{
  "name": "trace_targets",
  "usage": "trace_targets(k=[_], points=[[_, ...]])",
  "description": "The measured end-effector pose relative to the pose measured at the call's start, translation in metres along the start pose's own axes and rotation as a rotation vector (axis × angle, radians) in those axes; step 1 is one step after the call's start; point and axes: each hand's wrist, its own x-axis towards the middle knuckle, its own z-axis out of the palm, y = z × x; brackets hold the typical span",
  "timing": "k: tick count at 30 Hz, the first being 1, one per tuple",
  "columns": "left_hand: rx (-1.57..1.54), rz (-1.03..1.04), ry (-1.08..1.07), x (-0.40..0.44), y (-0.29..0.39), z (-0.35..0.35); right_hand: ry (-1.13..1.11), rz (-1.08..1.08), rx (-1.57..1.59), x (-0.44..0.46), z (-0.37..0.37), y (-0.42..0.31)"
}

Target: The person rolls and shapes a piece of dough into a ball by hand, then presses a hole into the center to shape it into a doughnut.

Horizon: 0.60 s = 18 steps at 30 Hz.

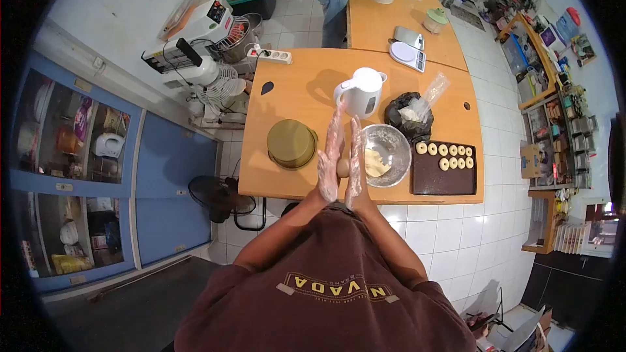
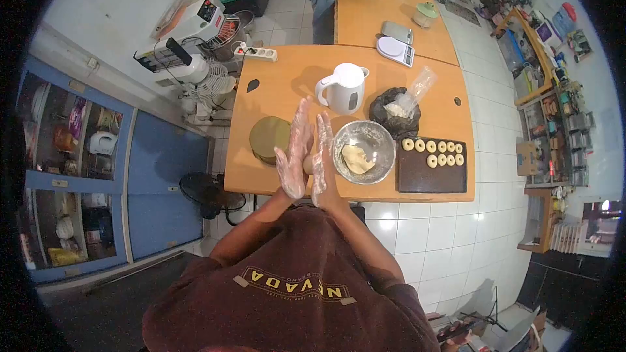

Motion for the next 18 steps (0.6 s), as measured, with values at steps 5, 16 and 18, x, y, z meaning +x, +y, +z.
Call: trace_targets(k=[5, 16, 18], points=[[-0.217, -0.186, -0.021, 0.016, -0.027, -0.009, 0.051, -0.039, -0.045, -0.006, 0.006, -0.007], [-0.094, -0.087, -0.302, 0.031, -0.021, 0.042, 0.266, 0.093, -0.026, 0.020, -0.051, 0.009], [-0.121, -0.084, -0.231, 0.047, -0.022, 0.050, 0.208, 0.079, -0.049, 0.019, -0.057, 0.007]])
